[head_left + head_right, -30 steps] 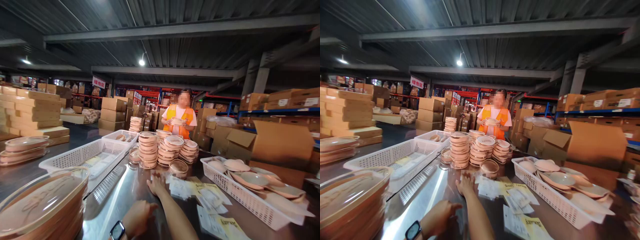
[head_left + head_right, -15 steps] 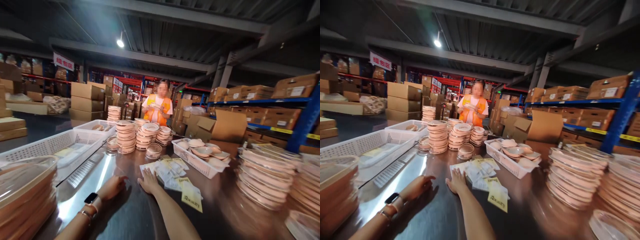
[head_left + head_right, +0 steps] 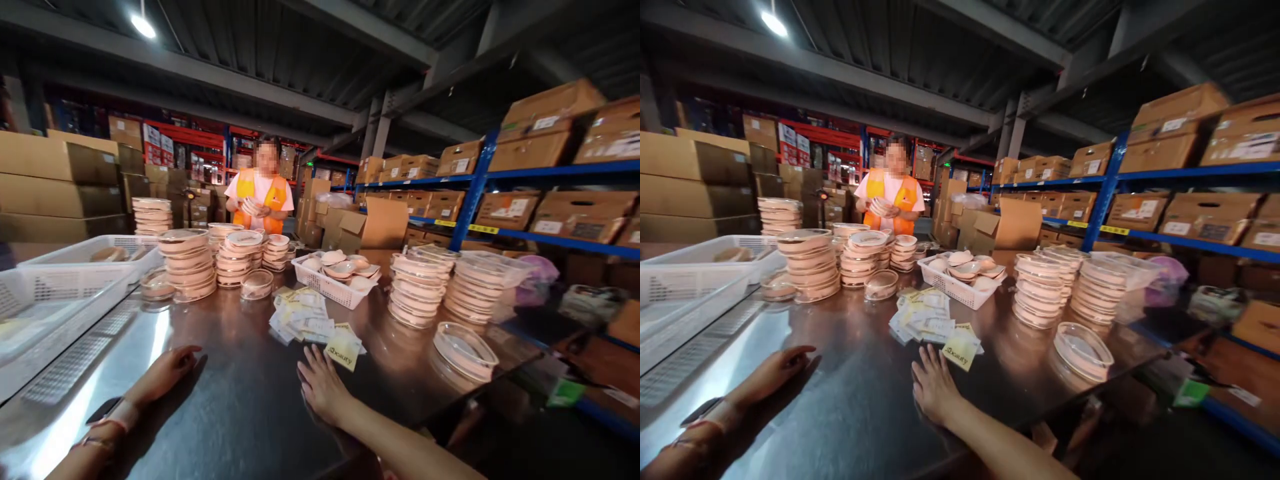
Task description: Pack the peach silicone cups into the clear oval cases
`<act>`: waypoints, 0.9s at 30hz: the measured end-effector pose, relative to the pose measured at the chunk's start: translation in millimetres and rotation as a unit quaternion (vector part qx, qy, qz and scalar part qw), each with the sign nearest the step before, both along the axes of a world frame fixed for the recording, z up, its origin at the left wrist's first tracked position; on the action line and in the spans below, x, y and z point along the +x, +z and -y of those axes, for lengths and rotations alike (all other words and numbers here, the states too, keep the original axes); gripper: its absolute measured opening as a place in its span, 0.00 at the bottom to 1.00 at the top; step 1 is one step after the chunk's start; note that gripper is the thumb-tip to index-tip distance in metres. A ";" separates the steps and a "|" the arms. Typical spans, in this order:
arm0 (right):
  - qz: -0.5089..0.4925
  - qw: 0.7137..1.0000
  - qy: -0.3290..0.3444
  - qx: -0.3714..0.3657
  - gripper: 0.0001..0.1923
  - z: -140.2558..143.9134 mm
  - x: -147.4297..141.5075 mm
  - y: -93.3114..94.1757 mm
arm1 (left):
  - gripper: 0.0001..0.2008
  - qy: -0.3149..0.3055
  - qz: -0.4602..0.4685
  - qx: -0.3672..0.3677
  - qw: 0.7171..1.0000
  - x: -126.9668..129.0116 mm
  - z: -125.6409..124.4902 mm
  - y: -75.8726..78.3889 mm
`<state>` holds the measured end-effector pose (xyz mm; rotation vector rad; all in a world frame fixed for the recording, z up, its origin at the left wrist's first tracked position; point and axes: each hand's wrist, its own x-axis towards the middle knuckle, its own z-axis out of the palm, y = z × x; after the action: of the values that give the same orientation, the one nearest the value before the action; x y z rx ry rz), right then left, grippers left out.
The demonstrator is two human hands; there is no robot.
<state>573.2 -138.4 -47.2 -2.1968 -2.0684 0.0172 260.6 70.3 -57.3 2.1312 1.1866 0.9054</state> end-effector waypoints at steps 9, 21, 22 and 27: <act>0.025 0.968 -0.244 -0.057 0.29 45.7 16.9 5.7 | 0.19 -0.068 -0.036 0.005 0.997 -4.7 -15.4 -0.7; 0.008 0.998 -0.032 0.060 0.41 -129.7 -61.1 -0.8 | 0.19 -0.087 -0.109 0.023 0.990 -0.5 -16.5 1.0; 0.010 0.998 -0.019 0.066 0.41 -149.5 -67.1 -2.5 | 0.19 -0.087 -0.110 0.024 0.990 0.6 -16.1 1.6; 0.060 0.985 -0.066 0.148 0.36 -242.3 -76.2 -10.9 | 0.17 -0.074 -0.101 0.024 0.992 6.6 -12.3 4.2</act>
<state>497.0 103.9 -58.1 -2.1883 -1.8343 -0.4172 267.2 82.6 -53.1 2.3603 1.0928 0.6711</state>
